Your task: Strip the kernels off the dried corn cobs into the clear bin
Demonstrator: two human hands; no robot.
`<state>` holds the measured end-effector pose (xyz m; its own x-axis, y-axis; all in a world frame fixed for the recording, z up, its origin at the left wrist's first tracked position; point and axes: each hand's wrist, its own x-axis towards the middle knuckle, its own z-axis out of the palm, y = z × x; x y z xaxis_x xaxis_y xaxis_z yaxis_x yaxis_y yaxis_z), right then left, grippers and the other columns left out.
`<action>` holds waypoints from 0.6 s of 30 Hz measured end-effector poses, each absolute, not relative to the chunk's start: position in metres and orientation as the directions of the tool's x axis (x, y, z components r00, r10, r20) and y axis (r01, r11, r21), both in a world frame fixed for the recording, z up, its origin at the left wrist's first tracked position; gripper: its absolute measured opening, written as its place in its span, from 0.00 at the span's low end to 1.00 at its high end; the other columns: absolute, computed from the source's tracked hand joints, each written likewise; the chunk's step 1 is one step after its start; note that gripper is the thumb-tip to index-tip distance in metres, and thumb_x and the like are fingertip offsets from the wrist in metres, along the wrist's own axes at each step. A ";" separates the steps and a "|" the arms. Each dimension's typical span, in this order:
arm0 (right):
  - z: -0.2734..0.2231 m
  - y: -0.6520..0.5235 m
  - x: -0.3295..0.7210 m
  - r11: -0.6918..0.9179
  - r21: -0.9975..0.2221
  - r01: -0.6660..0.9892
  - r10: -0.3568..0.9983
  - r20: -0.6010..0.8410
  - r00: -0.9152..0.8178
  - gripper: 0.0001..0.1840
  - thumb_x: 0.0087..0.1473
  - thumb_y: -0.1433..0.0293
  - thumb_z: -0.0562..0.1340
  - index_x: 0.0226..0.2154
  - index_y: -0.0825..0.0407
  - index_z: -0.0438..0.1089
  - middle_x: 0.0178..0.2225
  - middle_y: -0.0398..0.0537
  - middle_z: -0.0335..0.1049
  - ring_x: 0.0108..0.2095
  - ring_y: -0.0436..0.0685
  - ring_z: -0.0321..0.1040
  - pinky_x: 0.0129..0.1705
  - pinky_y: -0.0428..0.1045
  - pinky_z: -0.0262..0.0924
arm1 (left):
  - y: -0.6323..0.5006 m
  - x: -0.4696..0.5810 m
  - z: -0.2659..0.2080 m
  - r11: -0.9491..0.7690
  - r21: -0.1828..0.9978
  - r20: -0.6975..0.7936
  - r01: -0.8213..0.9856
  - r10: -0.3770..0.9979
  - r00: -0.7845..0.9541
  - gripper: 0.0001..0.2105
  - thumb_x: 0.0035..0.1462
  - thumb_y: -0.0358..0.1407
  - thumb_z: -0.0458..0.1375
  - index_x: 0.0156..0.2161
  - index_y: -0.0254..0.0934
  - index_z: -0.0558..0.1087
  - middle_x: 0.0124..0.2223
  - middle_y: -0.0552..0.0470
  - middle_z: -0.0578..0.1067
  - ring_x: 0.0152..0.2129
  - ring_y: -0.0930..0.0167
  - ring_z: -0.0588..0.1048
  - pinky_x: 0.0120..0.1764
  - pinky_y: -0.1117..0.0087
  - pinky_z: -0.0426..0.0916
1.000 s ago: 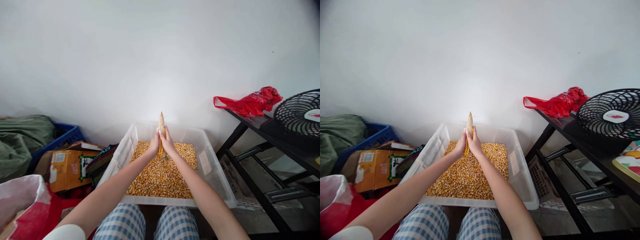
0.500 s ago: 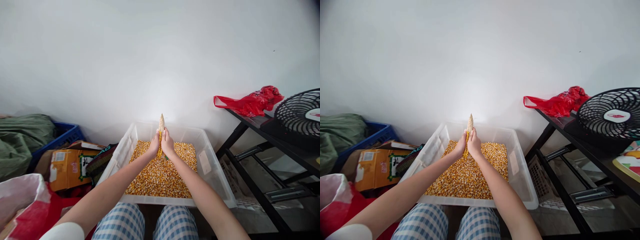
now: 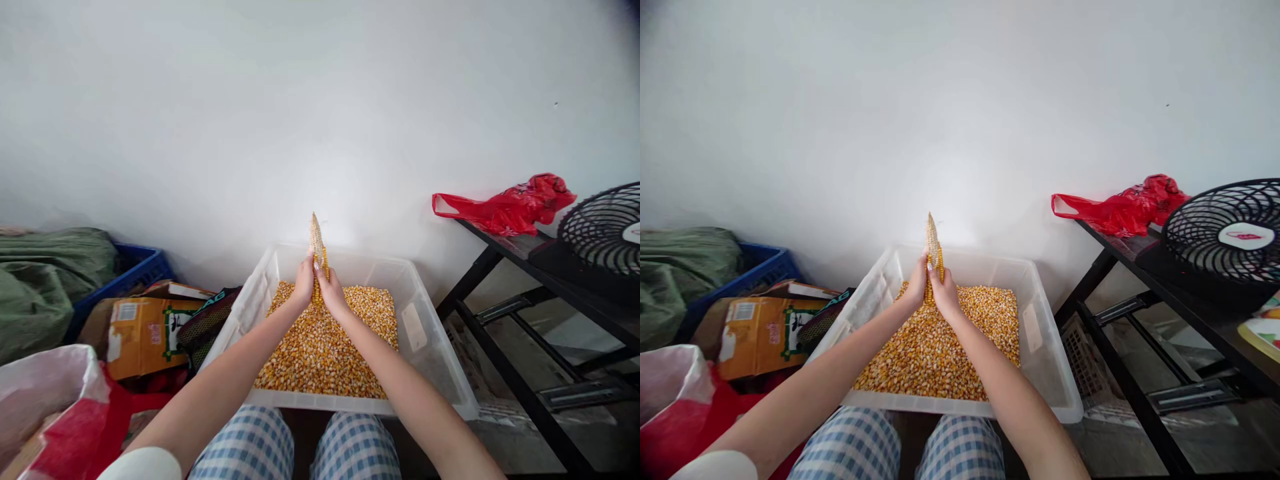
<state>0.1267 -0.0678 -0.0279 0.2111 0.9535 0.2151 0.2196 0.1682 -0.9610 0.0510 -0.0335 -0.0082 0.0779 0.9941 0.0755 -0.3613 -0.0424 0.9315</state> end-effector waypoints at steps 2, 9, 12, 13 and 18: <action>-0.028 -0.070 0.126 0.157 -0.949 0.275 0.965 0.207 0.161 0.29 0.50 0.48 0.48 0.43 0.51 0.65 0.40 0.49 0.70 0.42 0.57 0.66 0.43 0.50 0.58 | -0.030 0.046 -0.006 -0.040 0.889 0.087 -0.456 0.993 0.083 0.19 0.49 0.50 0.52 0.35 0.35 0.70 0.30 0.50 0.74 0.31 0.68 0.73 0.35 0.71 0.67; -0.026 -0.086 0.118 0.214 -0.863 0.458 0.959 0.275 0.070 0.31 0.55 0.51 0.42 0.52 0.51 0.60 0.50 0.52 0.63 0.53 0.56 0.58 0.52 0.50 0.51 | -0.031 0.041 -0.015 0.018 0.813 0.009 -0.581 0.999 0.045 0.20 0.47 0.49 0.56 0.34 0.31 0.70 0.29 0.45 0.75 0.32 0.64 0.74 0.35 0.67 0.68; -0.025 -0.087 0.116 0.133 -0.828 0.544 0.967 0.229 0.112 0.34 0.55 0.50 0.38 0.49 0.54 0.63 0.47 0.55 0.67 0.50 0.58 0.61 0.52 0.52 0.52 | -0.034 0.045 -0.018 0.006 0.808 0.003 -0.589 1.000 0.014 0.20 0.48 0.48 0.55 0.35 0.30 0.70 0.32 0.42 0.75 0.37 0.62 0.73 0.39 0.66 0.66; -0.024 -0.086 0.116 0.093 -0.822 0.562 0.970 0.201 0.134 0.36 0.55 0.50 0.37 0.48 0.55 0.65 0.46 0.56 0.67 0.50 0.58 0.61 0.52 0.52 0.52 | -0.034 0.047 -0.018 -0.003 0.806 0.009 -0.592 1.000 0.007 0.20 0.49 0.48 0.55 0.36 0.31 0.70 0.33 0.42 0.75 0.38 0.61 0.72 0.41 0.65 0.66; -0.020 -0.078 0.122 0.116 -0.881 0.459 0.979 0.180 0.099 0.38 0.55 0.49 0.35 0.48 0.56 0.64 0.50 0.55 0.63 0.54 0.56 0.55 0.56 0.51 0.46 | -0.031 0.045 -0.015 -0.017 0.778 0.047 -0.628 0.998 0.031 0.18 0.49 0.47 0.55 0.35 0.33 0.70 0.34 0.45 0.75 0.37 0.65 0.73 0.40 0.66 0.67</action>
<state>0.1222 -0.0781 -0.0203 0.0989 0.9786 0.1805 0.4590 0.1161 -0.8808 0.0450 -0.0311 -0.0149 0.0311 0.9984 0.0471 -0.6284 -0.0171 0.7777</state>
